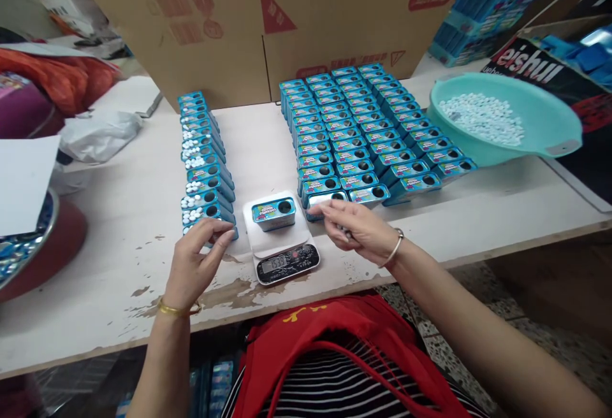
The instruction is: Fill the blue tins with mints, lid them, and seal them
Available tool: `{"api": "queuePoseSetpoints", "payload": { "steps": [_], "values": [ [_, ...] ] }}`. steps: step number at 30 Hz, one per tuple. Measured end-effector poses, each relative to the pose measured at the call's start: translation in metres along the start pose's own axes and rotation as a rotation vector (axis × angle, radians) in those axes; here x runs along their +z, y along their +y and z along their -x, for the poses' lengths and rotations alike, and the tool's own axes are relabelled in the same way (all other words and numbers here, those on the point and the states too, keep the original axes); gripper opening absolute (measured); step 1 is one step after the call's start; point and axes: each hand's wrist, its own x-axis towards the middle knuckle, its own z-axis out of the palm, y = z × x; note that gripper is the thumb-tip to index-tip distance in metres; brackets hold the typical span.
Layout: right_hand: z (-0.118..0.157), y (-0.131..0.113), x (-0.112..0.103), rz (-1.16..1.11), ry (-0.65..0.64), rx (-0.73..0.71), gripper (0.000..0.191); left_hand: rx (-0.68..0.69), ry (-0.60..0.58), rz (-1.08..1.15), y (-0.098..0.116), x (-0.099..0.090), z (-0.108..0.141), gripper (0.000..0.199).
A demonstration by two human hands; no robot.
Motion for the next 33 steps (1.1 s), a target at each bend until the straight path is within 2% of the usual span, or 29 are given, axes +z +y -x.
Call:
{"api": "queuePoseSetpoints", "payload": {
  "steps": [6,11,16,21,25,27,30,33],
  "values": [
    [0.027,0.062,-0.045,-0.243,0.290,0.115,0.038,0.027,-0.014,0.003,0.006,0.005,-0.012,0.014],
    [0.038,0.092,-0.061,-0.311,0.384,0.126,0.036,0.068,-0.023,-0.020,0.014,0.008,-0.023,0.014],
    [0.038,0.100,-0.062,-0.300,0.403,0.111,0.035,0.150,-0.068,-0.057,0.023,0.016,-0.038,0.021],
    [0.038,0.101,-0.061,-0.299,0.411,0.106,0.037,0.197,-0.282,-0.219,0.028,0.025,-0.052,0.048],
    [0.035,0.102,-0.057,-0.281,0.426,0.120,0.042,0.226,-0.471,-0.332,0.020,0.023,-0.075,0.034],
    [0.032,0.102,-0.055,-0.283,0.419,0.130,0.047,0.218,-0.456,-0.361,0.013,0.019,-0.097,0.030],
    [0.026,0.102,-0.055,-0.292,0.415,0.165,0.053,0.203,-0.366,-0.436,0.003,0.014,-0.136,0.029],
    [0.023,0.100,-0.055,-0.303,0.421,0.196,0.054,0.226,-0.325,-0.484,0.005,0.010,-0.164,0.029]
  ]
}}
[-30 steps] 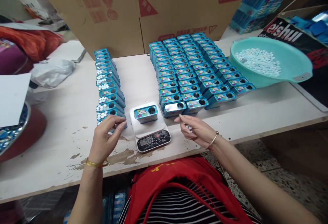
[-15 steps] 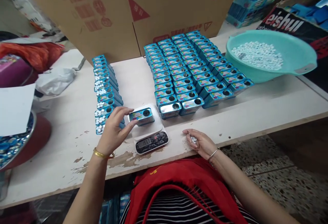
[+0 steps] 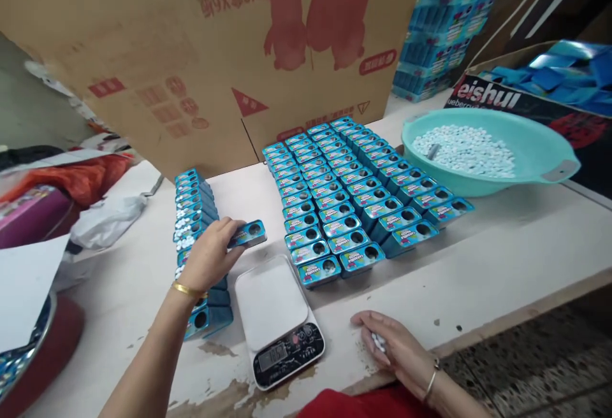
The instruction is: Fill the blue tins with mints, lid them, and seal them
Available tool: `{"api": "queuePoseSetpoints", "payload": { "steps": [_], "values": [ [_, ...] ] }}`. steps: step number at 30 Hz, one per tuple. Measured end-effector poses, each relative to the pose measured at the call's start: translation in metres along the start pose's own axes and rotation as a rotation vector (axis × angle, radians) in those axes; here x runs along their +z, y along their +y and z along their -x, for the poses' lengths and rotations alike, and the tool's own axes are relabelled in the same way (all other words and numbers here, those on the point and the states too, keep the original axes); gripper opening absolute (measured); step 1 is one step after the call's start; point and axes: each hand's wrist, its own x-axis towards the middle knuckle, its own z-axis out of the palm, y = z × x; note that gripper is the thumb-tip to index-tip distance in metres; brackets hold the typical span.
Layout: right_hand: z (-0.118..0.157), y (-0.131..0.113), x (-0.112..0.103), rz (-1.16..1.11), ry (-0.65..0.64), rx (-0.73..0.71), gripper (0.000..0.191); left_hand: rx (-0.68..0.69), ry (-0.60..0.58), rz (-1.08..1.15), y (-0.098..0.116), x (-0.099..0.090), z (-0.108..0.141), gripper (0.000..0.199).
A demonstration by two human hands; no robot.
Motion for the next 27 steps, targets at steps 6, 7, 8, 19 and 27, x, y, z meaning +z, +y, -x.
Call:
{"api": "queuePoseSetpoints", "payload": {
  "steps": [6,7,8,19,27],
  "values": [
    [0.005,-0.011,0.024,-0.001,-0.106,0.051,0.051,0.123,0.050,0.149,0.027,-0.016,0.015,0.030],
    [0.006,-0.016,0.033,-0.013,-0.152,0.054,0.049,0.148,0.052,0.170,0.034,-0.016,0.022,0.030],
    [0.007,-0.021,0.043,-0.026,-0.201,0.052,0.047,0.173,0.052,0.180,0.042,-0.017,0.029,0.030],
    [0.018,-0.052,0.119,-0.288,-0.405,-0.026,0.031,0.284,0.223,-0.134,0.082,-0.021,0.087,0.038],
    [0.018,-0.050,0.129,-0.362,-0.376,0.081,0.018,0.279,0.267,-0.183,0.084,-0.012,0.096,0.038]
  ]
}}
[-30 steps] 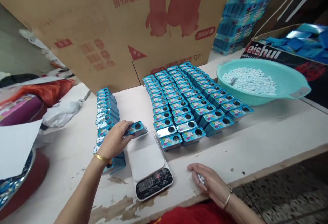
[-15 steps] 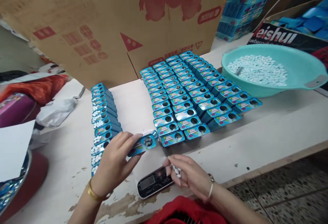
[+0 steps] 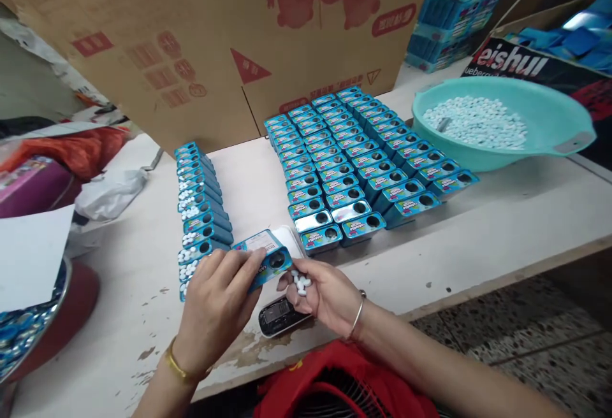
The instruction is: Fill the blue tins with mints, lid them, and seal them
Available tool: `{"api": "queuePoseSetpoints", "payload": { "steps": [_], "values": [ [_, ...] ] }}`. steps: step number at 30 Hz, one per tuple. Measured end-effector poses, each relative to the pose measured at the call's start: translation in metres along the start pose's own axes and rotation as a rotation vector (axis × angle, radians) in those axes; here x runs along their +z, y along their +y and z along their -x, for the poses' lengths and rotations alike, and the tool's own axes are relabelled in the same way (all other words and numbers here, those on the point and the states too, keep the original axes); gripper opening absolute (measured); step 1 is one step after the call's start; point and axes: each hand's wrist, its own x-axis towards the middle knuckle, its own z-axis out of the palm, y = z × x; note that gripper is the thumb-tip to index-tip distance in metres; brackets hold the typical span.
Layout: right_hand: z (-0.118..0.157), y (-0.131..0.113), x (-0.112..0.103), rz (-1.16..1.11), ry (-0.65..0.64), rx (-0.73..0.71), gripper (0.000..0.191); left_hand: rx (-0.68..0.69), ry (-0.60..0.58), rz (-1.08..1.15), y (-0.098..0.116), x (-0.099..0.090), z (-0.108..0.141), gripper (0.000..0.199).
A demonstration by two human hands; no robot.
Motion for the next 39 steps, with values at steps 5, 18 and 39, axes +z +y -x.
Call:
{"api": "queuePoseSetpoints", "payload": {
  "steps": [5,18,39],
  "values": [
    [0.005,-0.001,0.003,0.002,-0.032,-0.049,0.019,0.019,0.067,-0.081,0.005,-0.007,0.004,0.041],
    [0.003,-0.001,0.008,-0.006,-0.037,-0.035,0.019,0.040,0.099,-0.155,0.006,0.001,0.014,0.039],
    [0.027,0.005,-0.099,0.311,0.301,-0.046,0.047,-0.411,0.004,0.214,-0.146,0.074,-0.061,0.034]
  ]
}}
